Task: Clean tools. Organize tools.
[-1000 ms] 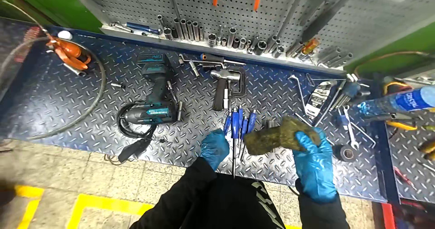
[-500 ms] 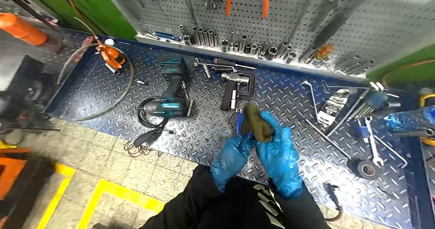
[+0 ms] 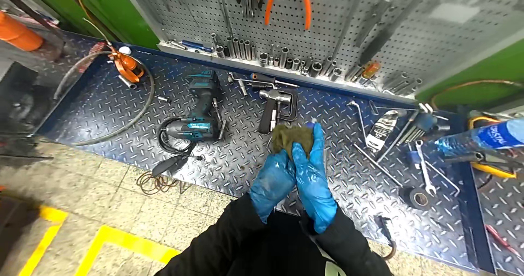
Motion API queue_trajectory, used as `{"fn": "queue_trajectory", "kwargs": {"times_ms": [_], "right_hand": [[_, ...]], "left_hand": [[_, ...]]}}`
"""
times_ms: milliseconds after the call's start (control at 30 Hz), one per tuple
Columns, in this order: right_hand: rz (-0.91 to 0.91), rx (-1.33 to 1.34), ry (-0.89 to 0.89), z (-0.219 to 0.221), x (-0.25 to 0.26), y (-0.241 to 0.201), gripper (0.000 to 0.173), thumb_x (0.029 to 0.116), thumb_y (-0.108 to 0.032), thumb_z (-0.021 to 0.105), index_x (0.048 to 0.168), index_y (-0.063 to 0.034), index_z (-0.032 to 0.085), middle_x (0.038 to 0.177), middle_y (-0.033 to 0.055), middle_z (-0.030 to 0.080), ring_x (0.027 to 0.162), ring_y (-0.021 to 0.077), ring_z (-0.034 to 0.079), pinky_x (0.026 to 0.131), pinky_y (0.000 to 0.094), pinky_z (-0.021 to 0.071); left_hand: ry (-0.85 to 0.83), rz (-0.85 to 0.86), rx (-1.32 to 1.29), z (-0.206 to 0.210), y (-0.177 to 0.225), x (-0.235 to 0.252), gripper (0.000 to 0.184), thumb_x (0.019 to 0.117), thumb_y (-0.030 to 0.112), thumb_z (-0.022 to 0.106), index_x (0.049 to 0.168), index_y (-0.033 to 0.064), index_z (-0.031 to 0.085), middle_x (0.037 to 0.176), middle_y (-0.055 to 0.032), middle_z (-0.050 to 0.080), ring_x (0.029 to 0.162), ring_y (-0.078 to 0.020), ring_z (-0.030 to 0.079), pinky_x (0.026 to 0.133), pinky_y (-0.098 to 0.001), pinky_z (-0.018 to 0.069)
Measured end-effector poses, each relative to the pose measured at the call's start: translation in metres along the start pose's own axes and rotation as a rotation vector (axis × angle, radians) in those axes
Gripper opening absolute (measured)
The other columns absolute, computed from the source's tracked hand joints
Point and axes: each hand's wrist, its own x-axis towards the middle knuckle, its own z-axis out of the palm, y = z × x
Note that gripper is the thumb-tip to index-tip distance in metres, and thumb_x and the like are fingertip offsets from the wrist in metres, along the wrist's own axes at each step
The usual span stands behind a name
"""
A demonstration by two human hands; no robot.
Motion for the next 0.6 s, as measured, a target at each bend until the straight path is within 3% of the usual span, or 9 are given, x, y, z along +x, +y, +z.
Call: {"fn": "queue_trajectory", "kwargs": {"times_ms": [167,200,267,333,367,433,467,533,600], "right_hand": [[-0.108,-0.01,0.307,-0.019,0.061,-0.003,0.07,0.1045,-0.024,0.054,0.163,-0.0122,0.018,0.159,0.0124,0.039,0.137,0.0156,0.05,0.111,0.0362,0.0476],[-0.107,-0.018,0.313,-0.019,0.058,-0.005,0.067,0.1058,-0.027,0.053,0.163,-0.0126,0.02,0.156,0.0125,0.043,0.133,0.0157,0.054,0.108,0.0361,0.0506],[-0.074,-0.066,0.191,-0.005,0.022,-0.01,0.068,0.1065,-0.036,0.053,0.164,-0.0278,0.018,0.152,0.0055,0.048,0.123,0.0146,0.059,0.096,0.0398,0.0556],[-0.008,-0.036,0.029,0.0,0.001,-0.008,0.076,0.1062,-0.031,0.054,0.166,-0.037,0.007,0.167,-0.0035,0.031,0.14,0.0135,0.049,0.109,0.0442,0.0498],[0.02,-0.035,0.028,-0.003,0.006,-0.009,0.076,0.1051,-0.028,0.055,0.166,-0.0347,0.01,0.166,-0.0027,0.032,0.139,0.0137,0.049,0.109,0.0435,0.049],[-0.008,0.03,0.157,-0.006,0.04,-0.011,0.065,0.1032,-0.02,0.056,0.161,-0.0192,0.027,0.15,0.0066,0.051,0.123,0.0158,0.061,0.099,0.0389,0.0558],[-0.034,0.063,0.207,-0.006,0.049,-0.011,0.058,0.1044,-0.019,0.054,0.158,-0.0151,0.031,0.145,0.0081,0.054,0.121,0.0158,0.062,0.099,0.0377,0.0565],[-0.063,0.0,0.19,0.002,0.03,-0.013,0.057,0.1088,-0.03,0.049,0.162,-0.0245,0.028,0.149,0.0022,0.053,0.123,0.0132,0.061,0.099,0.0381,0.0551],[-0.011,-0.02,0.057,0.013,0.005,-0.007,0.065,0.1087,-0.035,0.05,0.165,-0.0348,0.017,0.161,-0.0045,0.042,0.136,0.0112,0.052,0.109,0.0407,0.0494]], "left_hand": [[-0.014,0.108,0.038,0.01,0.001,-0.011,0.029,0.1072,0.021,0.047,0.106,0.0021,0.069,0.079,-0.0101,0.066,0.071,-0.0188,0.065,0.066,-0.0387,0.0566],[0.005,0.121,0.006,0.012,0.0,-0.012,0.028,0.107,0.021,0.047,0.102,0.0034,0.069,0.076,-0.0078,0.063,0.067,-0.0165,0.063,0.062,-0.0364,0.0551],[0.061,0.166,-0.028,0.005,-0.001,-0.007,0.021,0.105,0.018,0.053,0.101,0.0036,0.068,0.076,-0.0067,0.065,0.068,-0.0146,0.065,0.063,-0.0353,0.057],[0.086,0.173,-0.033,-0.001,0.0,-0.004,0.016,0.1002,0.016,0.059,0.103,0.0033,0.069,0.079,-0.0072,0.067,0.072,-0.0151,0.067,0.066,-0.0365,0.0586],[0.093,0.179,-0.009,-0.001,0.0,-0.004,0.02,0.1029,0.017,0.056,0.105,0.0024,0.07,0.08,-0.0081,0.069,0.073,-0.0158,0.068,0.067,-0.0368,0.0598],[0.081,0.156,-0.005,0.001,0.0,-0.003,0.027,0.1071,0.019,0.049,0.104,0.0016,0.07,0.077,-0.0078,0.065,0.068,-0.0156,0.064,0.064,-0.0357,0.0564],[0.057,0.131,-0.02,0.001,0.0,-0.005,0.029,0.1078,0.02,0.048,0.105,0.0023,0.071,0.078,-0.0074,0.066,0.069,-0.0149,0.064,0.065,-0.0355,0.0567],[0.038,0.092,-0.049,-0.002,0.002,-0.001,0.026,0.1073,0.019,0.047,0.102,0.0044,0.068,0.077,-0.0056,0.064,0.069,-0.0133,0.064,0.064,-0.0343,0.0556],[0.039,0.042,-0.042,-0.012,0.003,0.004,0.02,0.1048,0.016,0.052,0.102,0.0026,0.068,0.081,-0.0083,0.068,0.075,-0.0154,0.068,0.071,-0.0375,0.0588]]}}
